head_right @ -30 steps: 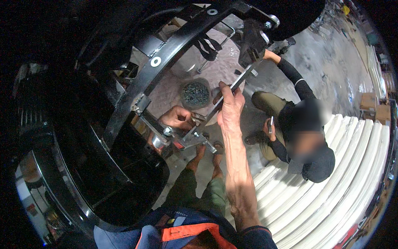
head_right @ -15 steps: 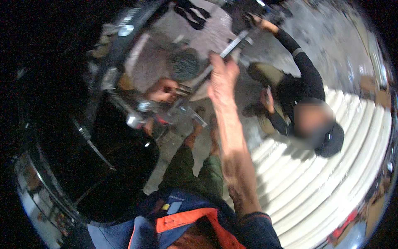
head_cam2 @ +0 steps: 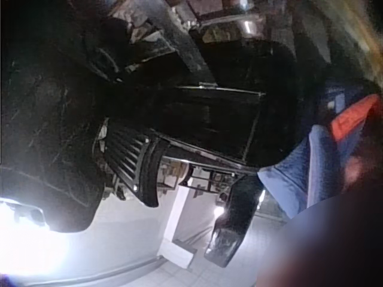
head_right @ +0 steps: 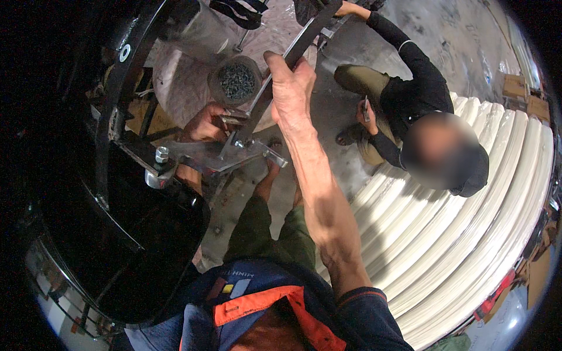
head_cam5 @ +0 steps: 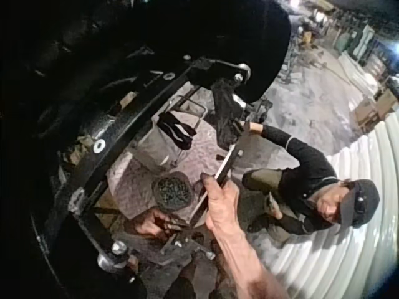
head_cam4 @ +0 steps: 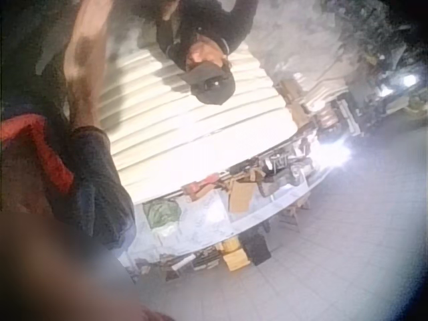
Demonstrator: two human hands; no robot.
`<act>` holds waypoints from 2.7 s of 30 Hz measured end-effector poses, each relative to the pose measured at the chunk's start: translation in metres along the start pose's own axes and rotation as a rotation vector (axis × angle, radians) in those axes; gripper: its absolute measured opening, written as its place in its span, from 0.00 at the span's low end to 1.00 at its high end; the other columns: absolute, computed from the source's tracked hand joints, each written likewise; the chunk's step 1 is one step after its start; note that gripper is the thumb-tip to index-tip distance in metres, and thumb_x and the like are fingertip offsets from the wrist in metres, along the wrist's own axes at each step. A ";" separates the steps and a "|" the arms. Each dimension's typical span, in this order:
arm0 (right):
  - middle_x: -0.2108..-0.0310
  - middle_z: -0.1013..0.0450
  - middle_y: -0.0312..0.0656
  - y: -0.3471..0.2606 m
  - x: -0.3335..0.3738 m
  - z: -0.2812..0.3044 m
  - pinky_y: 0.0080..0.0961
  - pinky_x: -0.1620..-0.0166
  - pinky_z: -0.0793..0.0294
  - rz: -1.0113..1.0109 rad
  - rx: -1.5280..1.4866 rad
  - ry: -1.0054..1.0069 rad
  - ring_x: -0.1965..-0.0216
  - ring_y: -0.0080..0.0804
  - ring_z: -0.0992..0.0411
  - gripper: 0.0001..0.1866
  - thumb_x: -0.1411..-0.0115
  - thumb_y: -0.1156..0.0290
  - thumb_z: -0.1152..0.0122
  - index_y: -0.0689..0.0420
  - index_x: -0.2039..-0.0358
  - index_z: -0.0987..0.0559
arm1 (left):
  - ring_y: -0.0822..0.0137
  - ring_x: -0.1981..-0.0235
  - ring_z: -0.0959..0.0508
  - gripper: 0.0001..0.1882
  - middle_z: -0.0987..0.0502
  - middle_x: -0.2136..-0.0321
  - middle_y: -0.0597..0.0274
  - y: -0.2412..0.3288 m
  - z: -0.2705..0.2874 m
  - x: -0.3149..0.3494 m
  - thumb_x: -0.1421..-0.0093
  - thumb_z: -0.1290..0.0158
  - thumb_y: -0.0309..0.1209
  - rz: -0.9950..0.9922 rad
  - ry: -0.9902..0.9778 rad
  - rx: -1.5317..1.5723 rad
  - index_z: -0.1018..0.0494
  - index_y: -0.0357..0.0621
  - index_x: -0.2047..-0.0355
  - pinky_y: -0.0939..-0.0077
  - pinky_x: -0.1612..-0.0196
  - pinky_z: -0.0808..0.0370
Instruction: The person uses a cordless drill to fasten a black plastic cover onto a motorcycle frame, then aligns and secures a metal bracket with bolts and nuts. A coworker assists by handing parts and holding components in place.
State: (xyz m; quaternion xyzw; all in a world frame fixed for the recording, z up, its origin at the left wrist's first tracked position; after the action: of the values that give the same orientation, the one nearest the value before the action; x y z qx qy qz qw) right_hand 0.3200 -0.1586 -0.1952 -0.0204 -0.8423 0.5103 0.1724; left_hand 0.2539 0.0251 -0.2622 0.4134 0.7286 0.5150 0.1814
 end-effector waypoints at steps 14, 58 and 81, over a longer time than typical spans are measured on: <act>0.71 0.26 0.41 0.046 -0.002 0.003 0.26 0.69 0.30 -0.211 0.039 0.007 0.74 0.30 0.29 0.14 0.41 0.67 0.35 0.66 0.62 0.23 | 0.57 0.53 0.19 0.38 0.24 0.50 0.42 0.014 -0.032 -0.010 0.38 0.40 0.41 -0.168 0.080 0.471 0.43 0.35 0.34 0.66 0.61 0.15; 0.77 0.24 0.50 0.055 0.172 0.038 0.35 0.70 0.28 -0.146 0.674 -0.327 0.77 0.33 0.25 0.10 0.42 0.73 0.36 0.69 0.71 0.22 | 0.72 0.60 0.20 0.43 0.21 0.57 0.58 -0.033 -0.074 0.012 0.43 0.34 0.46 -0.184 0.121 0.332 0.39 0.26 0.39 0.79 0.55 0.22; 0.70 0.25 0.48 0.034 0.176 0.031 0.32 0.69 0.27 -0.025 0.653 -0.257 0.73 0.33 0.26 0.13 0.42 0.69 0.32 0.69 0.67 0.20 | 0.71 0.59 0.22 0.36 0.23 0.57 0.58 -0.047 -0.063 0.009 0.36 0.43 0.49 -0.143 -0.119 0.338 0.37 0.29 0.41 0.76 0.57 0.24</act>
State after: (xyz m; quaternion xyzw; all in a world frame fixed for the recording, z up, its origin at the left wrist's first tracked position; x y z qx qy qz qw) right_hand 0.1399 -0.1314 -0.1901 0.1106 -0.6498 0.7489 0.0686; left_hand 0.1855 -0.0122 -0.2779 0.4150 0.8203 0.3457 0.1881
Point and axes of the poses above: each hand's wrist, its own x-axis away from the middle knuckle, its own z-axis out of the back of the hand, y = z × x, the point moved 8 cm from there along -x, towards the middle knuckle
